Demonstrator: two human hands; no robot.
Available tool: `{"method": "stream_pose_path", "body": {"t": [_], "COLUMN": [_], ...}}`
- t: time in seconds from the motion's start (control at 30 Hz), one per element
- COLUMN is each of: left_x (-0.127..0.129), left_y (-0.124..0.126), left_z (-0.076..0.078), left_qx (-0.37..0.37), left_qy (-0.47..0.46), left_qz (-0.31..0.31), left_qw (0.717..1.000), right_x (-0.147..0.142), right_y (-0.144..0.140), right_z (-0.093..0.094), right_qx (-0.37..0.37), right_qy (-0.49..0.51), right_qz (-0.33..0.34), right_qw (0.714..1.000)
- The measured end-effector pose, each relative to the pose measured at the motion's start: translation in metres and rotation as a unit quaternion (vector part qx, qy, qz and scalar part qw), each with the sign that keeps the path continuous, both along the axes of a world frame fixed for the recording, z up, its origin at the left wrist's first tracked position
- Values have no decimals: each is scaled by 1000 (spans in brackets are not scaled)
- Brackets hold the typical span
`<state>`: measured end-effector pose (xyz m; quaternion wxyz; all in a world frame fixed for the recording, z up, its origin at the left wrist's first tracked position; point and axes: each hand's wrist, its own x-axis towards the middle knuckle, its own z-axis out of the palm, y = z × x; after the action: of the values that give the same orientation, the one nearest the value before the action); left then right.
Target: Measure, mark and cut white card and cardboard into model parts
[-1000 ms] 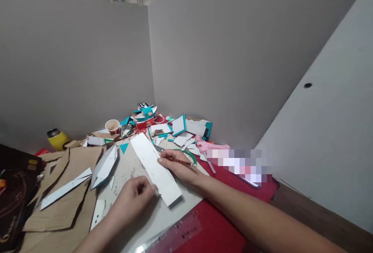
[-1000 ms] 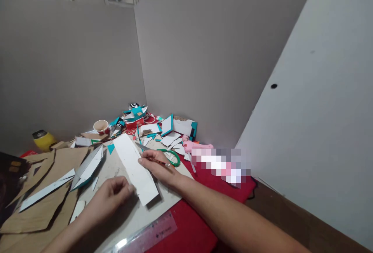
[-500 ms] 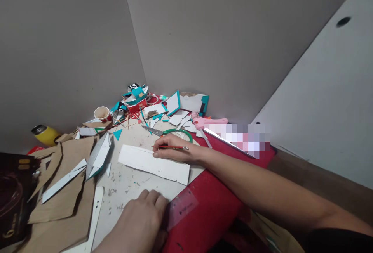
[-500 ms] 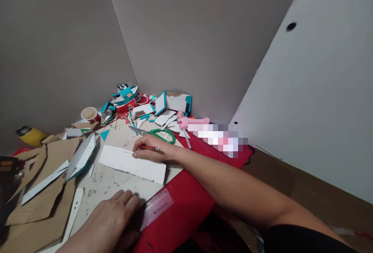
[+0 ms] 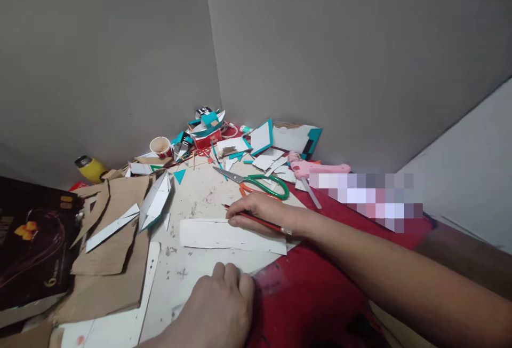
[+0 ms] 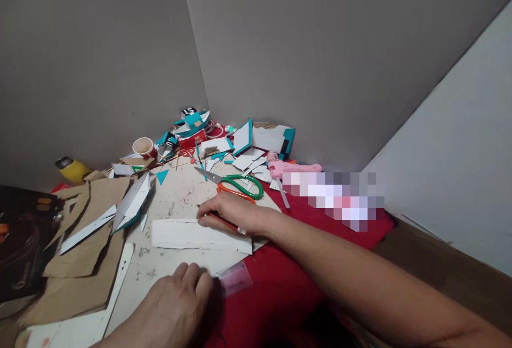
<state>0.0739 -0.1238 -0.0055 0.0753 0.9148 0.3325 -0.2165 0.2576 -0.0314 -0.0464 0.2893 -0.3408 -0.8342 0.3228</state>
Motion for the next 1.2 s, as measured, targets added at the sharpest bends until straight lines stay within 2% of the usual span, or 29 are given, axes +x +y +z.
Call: {"method": "stream_pose_path", "body": {"t": [0.1, 0.23, 0.3, 0.37, 0.43, 0.47, 0.5, 0.57, 0.6, 0.67, 0.73, 0.87, 0.97, 1.07, 1.13, 1.2], "left_x": [6, 3, -2, -7, -10, -12, -13, -15, -15, -17, -18, -17, -12, -7, -5, -5], "left_y": [-3, -5, -5, -5, -2, 0, 3, 10, 13, 19, 22, 22, 19, 17, 15, 15], "left_z": [4, 1, -1, -1, 1, 3, 4, 5, 4, 1, -2, -5, -10, -17, -22, -26], "left_qx": [5, 42, 93, 173, 269, 311, 344, 379, 383, 382, 380, 389, 415, 435, 432, 418], "left_qy": [39, 16, -28, -97, -190, -235, -274, -325, -336, -345, -349, -341, -355, -370, -386, -404], "left_qz": [23, -22, -59, -105, -156, -174, -186, -196, -198, -201, -210, -230, -221, -201, -209, -242], "left_qw": [999, 999, 994, 974, 931, 904, 879, 844, 838, 833, 831, 824, 808, 796, 788, 777], "right_x": [-1, 0, 0, -1, -3, -4, -5, -8, -9, -11, -12, -15, -17, -18, -17, -17], "right_y": [0, 0, -1, -4, -9, -11, -13, -17, -19, -21, -23, -24, -26, -27, -28, -29], "right_z": [0, 3, 5, 9, 13, 15, 17, 18, 19, 19, 18, 15, 15, 17, 19, 20], "right_qx": [18, 62, 93, 89, 29, -26, -97, -250, -311, -383, -421, -505, -536, -530, -506, -453], "right_qy": [-21, -40, -30, -2, 37, 66, 97, 151, 166, 177, 203, 275, 304, 301, 272, 228], "right_qz": [-3, -19, -55, -93, -101, -93, -76, -31, -10, 15, 34, 57, 52, 25, -23, -88], "right_qw": [1000, 997, 994, 992, 994, 993, 988, 956, 936, 907, 884, 816, 786, 792, 818, 857]}}
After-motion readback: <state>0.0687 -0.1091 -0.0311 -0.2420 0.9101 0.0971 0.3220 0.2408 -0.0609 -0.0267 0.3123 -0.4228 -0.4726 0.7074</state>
